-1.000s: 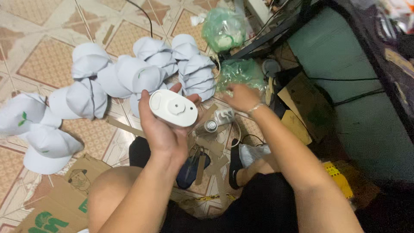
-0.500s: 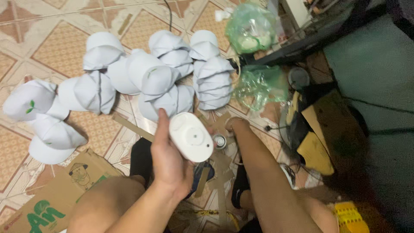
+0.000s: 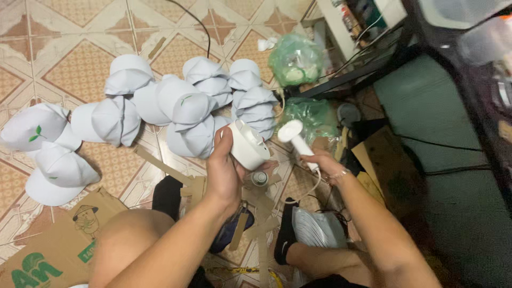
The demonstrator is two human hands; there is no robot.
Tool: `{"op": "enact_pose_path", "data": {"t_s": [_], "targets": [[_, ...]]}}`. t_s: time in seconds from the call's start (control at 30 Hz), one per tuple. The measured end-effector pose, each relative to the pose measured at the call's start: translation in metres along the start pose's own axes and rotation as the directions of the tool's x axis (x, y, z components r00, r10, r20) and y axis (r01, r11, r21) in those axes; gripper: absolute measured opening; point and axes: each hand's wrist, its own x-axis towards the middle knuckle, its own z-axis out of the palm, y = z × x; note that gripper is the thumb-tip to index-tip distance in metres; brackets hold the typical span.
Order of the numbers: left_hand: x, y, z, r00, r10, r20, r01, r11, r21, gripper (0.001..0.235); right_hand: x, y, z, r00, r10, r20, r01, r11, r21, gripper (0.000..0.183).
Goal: The person sits on the floor and uses scissors to cut a cardboard box into strips. They briefly handle a white handheld device, then resume cutting the cardboard into smaller pieces.
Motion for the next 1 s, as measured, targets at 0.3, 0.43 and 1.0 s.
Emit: {"op": "enact_pose_path", "data": {"t_s": [0.3, 0.43, 1.0], "targets": [[0.004, -0.017, 0.007, 0.997, 0.009, 0.075, -0.025, 0.977, 0.210, 0.039, -0.201, -0.063, 0.053, 0.805, -0.587, 0.087, 0.497, 0.746, 0.443, 0.060], [0.006, -0.022, -0.002, 0.996, -0.020, 0.084, 0.000, 0.972, 0.237, 0.040, -0.221, -0.050, 0.097, 0.771, -0.636, -0.038, 0.539, 0.620, 0.571, 0.053], [0.005, 0.001, -0.012, 0.998, -0.066, 0.009, 0.062, 0.973, 0.224, 0.045, -0.219, -0.060, 0.114, 0.590, -0.807, 0.019, 0.542, 0.413, 0.731, 0.063]]}}
